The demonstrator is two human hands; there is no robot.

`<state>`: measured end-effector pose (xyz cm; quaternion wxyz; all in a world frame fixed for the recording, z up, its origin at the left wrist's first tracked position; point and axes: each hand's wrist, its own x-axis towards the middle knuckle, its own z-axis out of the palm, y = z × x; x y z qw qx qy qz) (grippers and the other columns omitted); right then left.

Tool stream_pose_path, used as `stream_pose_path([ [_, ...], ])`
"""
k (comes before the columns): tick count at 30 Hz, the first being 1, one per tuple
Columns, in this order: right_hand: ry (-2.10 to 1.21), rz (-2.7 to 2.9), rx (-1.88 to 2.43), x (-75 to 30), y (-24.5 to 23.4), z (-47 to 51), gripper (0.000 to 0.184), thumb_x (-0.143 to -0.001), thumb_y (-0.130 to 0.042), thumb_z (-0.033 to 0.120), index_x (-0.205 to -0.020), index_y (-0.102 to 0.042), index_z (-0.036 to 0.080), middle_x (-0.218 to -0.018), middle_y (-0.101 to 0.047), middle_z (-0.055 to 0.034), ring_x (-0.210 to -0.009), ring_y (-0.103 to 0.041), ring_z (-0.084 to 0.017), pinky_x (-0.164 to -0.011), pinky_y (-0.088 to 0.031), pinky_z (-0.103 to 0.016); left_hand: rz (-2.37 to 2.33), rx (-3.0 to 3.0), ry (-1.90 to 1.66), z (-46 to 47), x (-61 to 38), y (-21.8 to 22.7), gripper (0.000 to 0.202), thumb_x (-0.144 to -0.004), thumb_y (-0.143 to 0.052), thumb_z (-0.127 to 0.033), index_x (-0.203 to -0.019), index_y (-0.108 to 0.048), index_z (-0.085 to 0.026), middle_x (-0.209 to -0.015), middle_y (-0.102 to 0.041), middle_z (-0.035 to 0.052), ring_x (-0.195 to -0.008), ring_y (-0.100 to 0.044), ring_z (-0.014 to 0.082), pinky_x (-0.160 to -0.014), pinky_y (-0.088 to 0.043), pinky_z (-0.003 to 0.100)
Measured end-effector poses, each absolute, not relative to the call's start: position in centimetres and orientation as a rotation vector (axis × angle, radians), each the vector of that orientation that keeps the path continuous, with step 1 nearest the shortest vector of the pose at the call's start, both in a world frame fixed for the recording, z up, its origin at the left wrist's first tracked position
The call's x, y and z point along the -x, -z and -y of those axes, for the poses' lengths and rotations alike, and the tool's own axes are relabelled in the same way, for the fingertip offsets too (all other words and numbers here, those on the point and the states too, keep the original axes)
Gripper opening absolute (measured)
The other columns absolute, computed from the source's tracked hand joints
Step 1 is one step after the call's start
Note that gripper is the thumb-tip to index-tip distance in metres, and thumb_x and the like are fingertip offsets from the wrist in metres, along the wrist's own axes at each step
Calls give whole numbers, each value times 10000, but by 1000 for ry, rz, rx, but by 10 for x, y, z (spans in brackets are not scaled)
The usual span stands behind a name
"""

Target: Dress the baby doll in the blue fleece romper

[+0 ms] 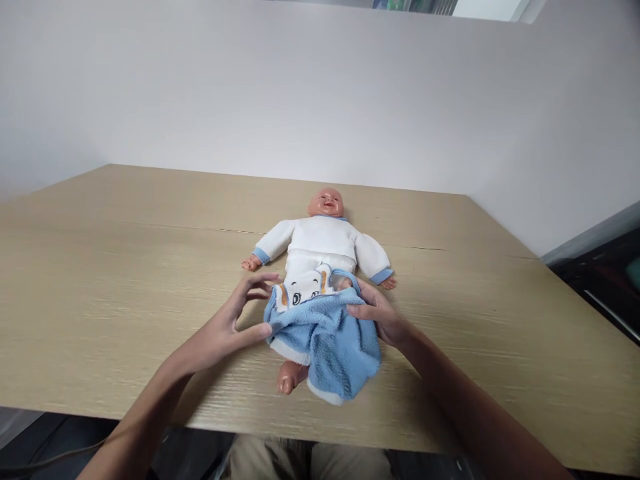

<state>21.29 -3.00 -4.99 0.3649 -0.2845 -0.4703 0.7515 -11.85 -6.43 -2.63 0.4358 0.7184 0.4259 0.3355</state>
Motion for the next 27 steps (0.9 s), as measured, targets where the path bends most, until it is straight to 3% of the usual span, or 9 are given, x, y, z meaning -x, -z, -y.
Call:
stream_pose_path([
  [3,-1883,1238,714,-215,46,28,458,-771,-941,392,-987,-573,227,-914,-500,36,-781,-492,-117,-708,-443,-200,-1090,-1986,-754,44,103,5,614,-1019,-665,-506,-1584,-496,-332,-1670,-457,105,-1510,-444,330,-1282,-361,510],
  [6,-1849,1241,759,-216,47,27,482,-750,-951,425,-981,-577,226,-937,-530,25,-785,-502,-125,-706,-447,-211,-1007,-2158,-569,19,82,-23,467,-999,-679,-541,-1410,-676,-318,-1577,-567,80,-1513,-428,339,-1266,-364,493],
  [8,-1832,1225,781,-215,48,28,504,-744,-954,448,-1011,-588,228,-938,-550,22,-776,-519,-127,-708,-462,-219,-944,-2190,-452,2,71,-39,390,-965,-711,-563,-1238,-762,-290,-1461,-655,72,-1410,-524,339,-1180,-447,449],
  [11,-1793,1209,790,-215,49,28,504,-756,-948,469,-1033,-600,233,-904,-557,28,-742,-526,-124,-688,-474,-222,-800,-2108,-258,-23,60,-53,353,-938,-745,-537,-1102,-782,-227,-1175,-743,60,-1098,-668,279,-948,-541,351],
  [14,-1775,1242,763,-220,45,27,463,-798,-927,461,-1028,-596,235,-877,-543,42,-720,-508,-112,-657,-449,-204,-574,-1967,-114,-42,50,-56,326,-932,-770,-464,-1093,-741,-183,-993,-718,39,-905,-660,216,-782,-526,288],
  [20,-1937,1777,712,-239,30,25,389,-878,-873,420,-1105,-630,217,-935,-579,25,-853,-576,-144,-766,-475,-232,-380,-1714,-50,-57,30,-47,254,-932,-793,-385,-1073,-680,-207,-983,-720,43,-892,-669,201,-760,-528,276],
  [24,-1892,1720,719,-241,31,27,399,-847,-891,484,-962,-636,198,-817,-509,44,-693,-467,-104,-613,-387,-205,-360,-1766,-23,-63,21,-42,426,-713,-970,-277,-1032,-692,-221,-933,-718,9,-854,-668,198,-740,-548,263],
  [27,-1862,1529,701,-237,36,28,452,-911,-824,541,-1174,-693,197,-930,-626,1,-782,-578,-131,-711,-487,-227,-320,-1767,51,-66,18,-37,452,-692,-983,-297,-1063,-734,-226,-1009,-756,22,-918,-704,229,-811,-597,298],
])
